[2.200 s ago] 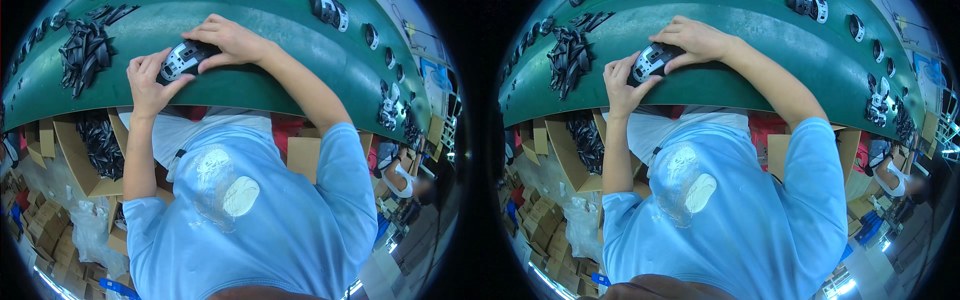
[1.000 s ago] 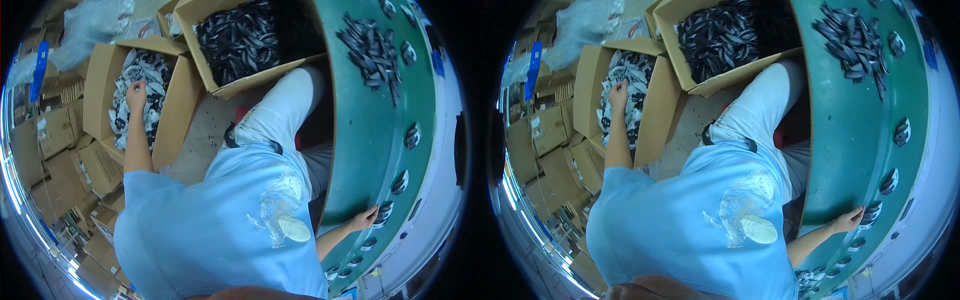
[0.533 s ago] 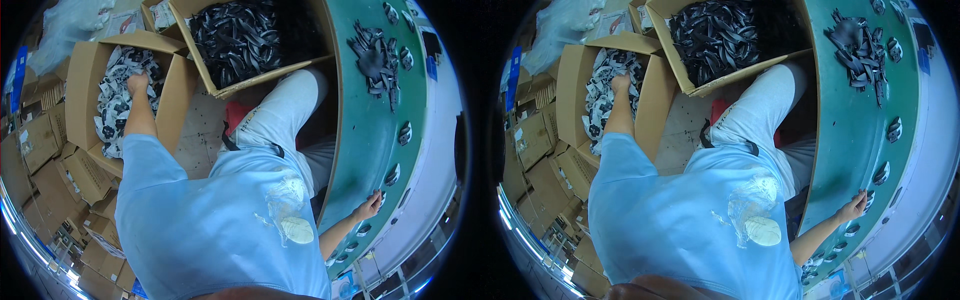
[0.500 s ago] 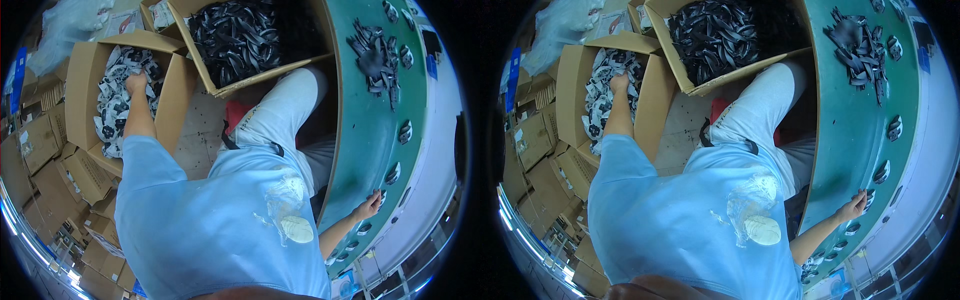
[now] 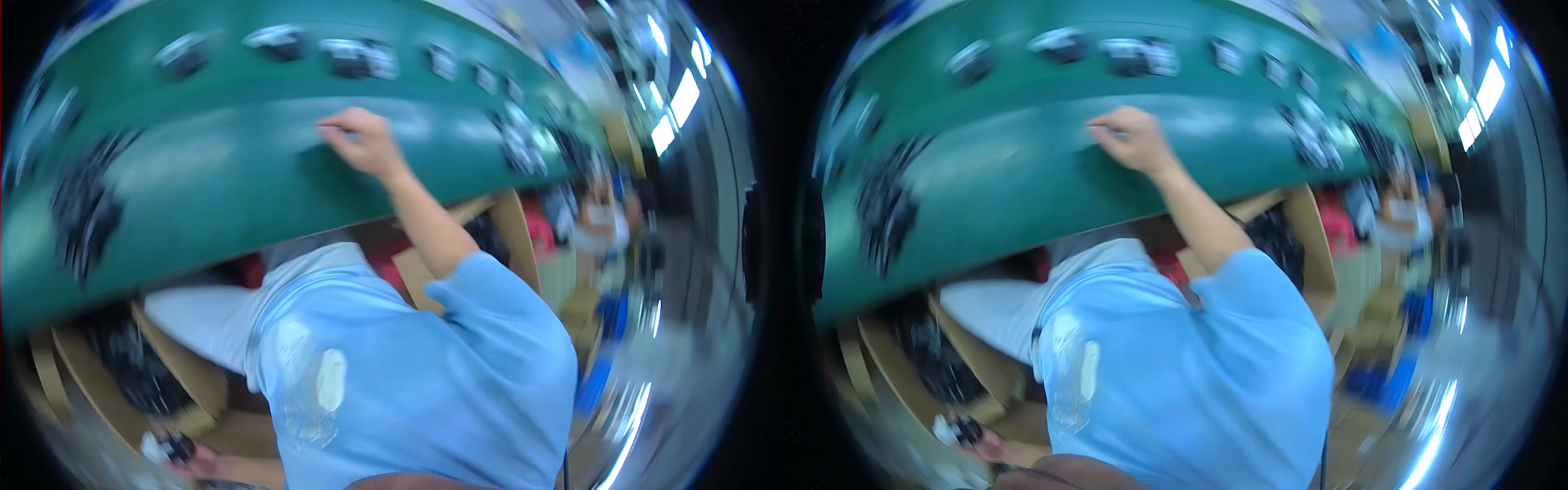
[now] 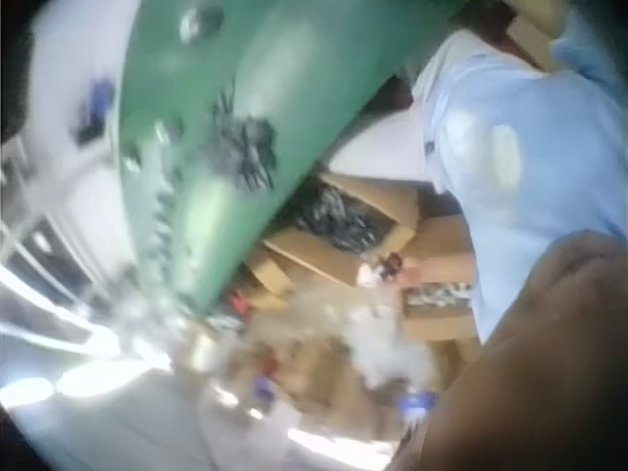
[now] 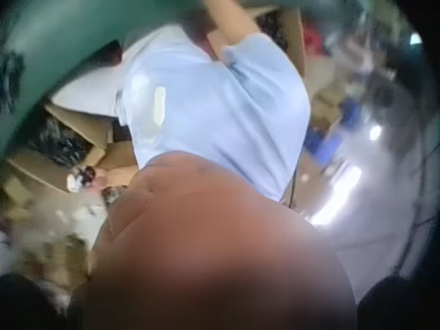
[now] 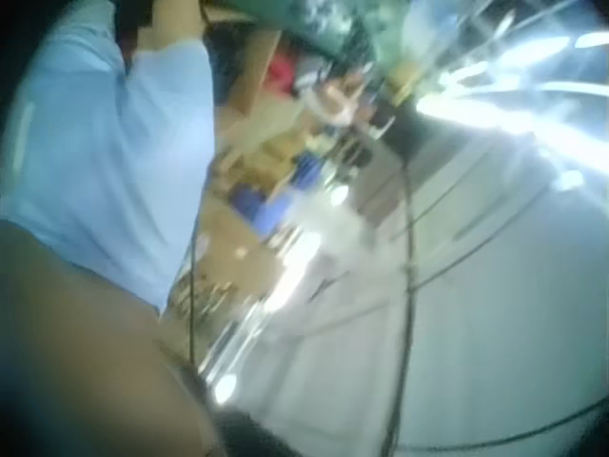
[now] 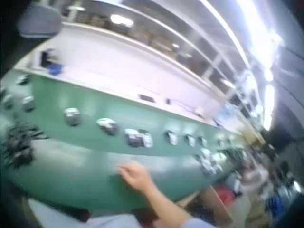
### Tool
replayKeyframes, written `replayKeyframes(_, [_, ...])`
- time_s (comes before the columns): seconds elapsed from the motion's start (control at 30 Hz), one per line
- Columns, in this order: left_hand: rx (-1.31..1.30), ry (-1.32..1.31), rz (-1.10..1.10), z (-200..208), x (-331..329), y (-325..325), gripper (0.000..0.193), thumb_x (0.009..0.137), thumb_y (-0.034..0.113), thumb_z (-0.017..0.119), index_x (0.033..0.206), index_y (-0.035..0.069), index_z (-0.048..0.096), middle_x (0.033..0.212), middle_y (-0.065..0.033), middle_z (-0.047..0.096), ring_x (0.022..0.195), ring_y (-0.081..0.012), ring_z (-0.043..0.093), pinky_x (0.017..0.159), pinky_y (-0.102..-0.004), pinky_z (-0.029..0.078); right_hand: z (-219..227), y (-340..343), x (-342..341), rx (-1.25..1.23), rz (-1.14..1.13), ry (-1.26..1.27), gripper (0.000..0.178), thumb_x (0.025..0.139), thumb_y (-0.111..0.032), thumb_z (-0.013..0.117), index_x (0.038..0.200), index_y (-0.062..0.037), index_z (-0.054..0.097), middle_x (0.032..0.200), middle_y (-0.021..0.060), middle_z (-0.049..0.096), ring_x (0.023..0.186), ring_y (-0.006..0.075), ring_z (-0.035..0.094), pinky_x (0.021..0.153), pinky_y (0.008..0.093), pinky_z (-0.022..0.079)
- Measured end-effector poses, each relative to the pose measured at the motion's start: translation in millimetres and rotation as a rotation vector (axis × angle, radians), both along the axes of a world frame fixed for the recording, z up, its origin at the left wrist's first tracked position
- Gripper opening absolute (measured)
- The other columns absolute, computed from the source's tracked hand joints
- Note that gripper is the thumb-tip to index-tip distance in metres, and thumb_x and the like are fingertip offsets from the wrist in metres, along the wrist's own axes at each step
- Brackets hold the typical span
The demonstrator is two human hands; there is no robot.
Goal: Manually assemble plastic components onto a white electronic device shell at a factory assembly line.
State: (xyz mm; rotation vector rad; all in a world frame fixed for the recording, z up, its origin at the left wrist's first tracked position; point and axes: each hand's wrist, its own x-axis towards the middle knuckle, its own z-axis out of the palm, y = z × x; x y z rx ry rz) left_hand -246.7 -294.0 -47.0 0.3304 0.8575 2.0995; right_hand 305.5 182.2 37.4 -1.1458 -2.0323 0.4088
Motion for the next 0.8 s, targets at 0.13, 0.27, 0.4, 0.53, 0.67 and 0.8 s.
replayKeyframes(0.13, [0.085,-0.109,-0.316,1.8,-7.7,151.7,0.062,0.099,0.031,0.061,0.149,0.0,0.042,0.14,-0.0195,0.057,0.114,-0.0306,0.062,0.095,-0.0388,0.053,-3.0,-5.2,82.6,0.141,-0.414,0.021,0.016,0.086,-0.024,0.076,0.09,-0.009,0.077,0.088,0.0085,0.075,0.078,0.0288,0.066,0.072,0.0395,0.051])
replayKeyframes(0.27, [-0.228,-0.006,-0.306,15.0,48.5,263.7,0.064,0.099,0.032,0.061,0.149,-0.001,0.04,0.135,-0.0179,0.061,0.097,-0.0266,0.066,0.078,-0.0332,0.056,-23.8,-25.0,253.1,0.277,-1.021,-0.178,0.018,0.088,-0.026,0.074,0.094,-0.0108,0.079,0.093,0.0116,0.075,0.087,0.0302,0.069,0.074,0.0402,0.054])
replayKeyframes(0.4, [-0.313,0.066,-0.345,29.3,95.7,310.3,0.059,0.101,0.032,0.058,0.147,0.0,0.044,0.134,-0.0167,0.061,0.097,-0.0282,0.067,0.074,-0.0319,0.056,-41.5,-38.3,378.2,0.259,-1.189,-0.365,0.033,0.086,-0.023,0.073,0.116,-0.012,0.072,0.118,0.016,0.069,0.11,0.0364,0.064,0.096,0.0475,0.048])
replayKeyframes(0.53, [-0.336,0.073,-0.397,56.6,130.8,321.1,0.056,0.101,0.032,0.057,0.145,-0.001,0.048,0.132,-0.0166,0.063,0.097,-0.0287,0.067,0.075,-0.0329,0.056,-44.1,1.3,390.6,0.039,-1.262,-0.481,0.054,0.087,-0.033,0.072,0.136,-0.012,0.061,0.139,0.0235,0.059,0.127,0.0391,0.056,0.108,0.0466,0.046])
replayKeyframes(0.67, [-0.457,0.124,-0.38,74.6,144.8,309.2,0.055,0.1,0.035,0.059,0.141,-0.001,0.052,0.129,-0.0153,0.065,0.095,-0.0275,0.067,0.082,-0.0376,0.054,-46.5,30.5,393.8,-0.166,-1.315,-0.51,0.075,0.087,-0.044,0.071,0.152,-0.0181,0.044,0.153,0.0263,0.042,0.135,0.0478,0.046,0.11,0.0518,0.043])
replayKeyframes(0.8, [-0.46,0.016,-0.413,58.1,152.3,312.6,0.053,0.098,0.036,0.06,0.14,0.005,0.054,0.127,-0.0131,0.066,0.096,-0.0307,0.068,0.077,-0.0369,0.055,-33.0,37.6,392.1,-0.242,-1.51,-0.555,0.072,0.089,-0.047,0.068,0.151,-0.0197,0.046,0.15,0.0268,0.046,0.136,0.0441,0.046,0.11,0.0522,0.042])
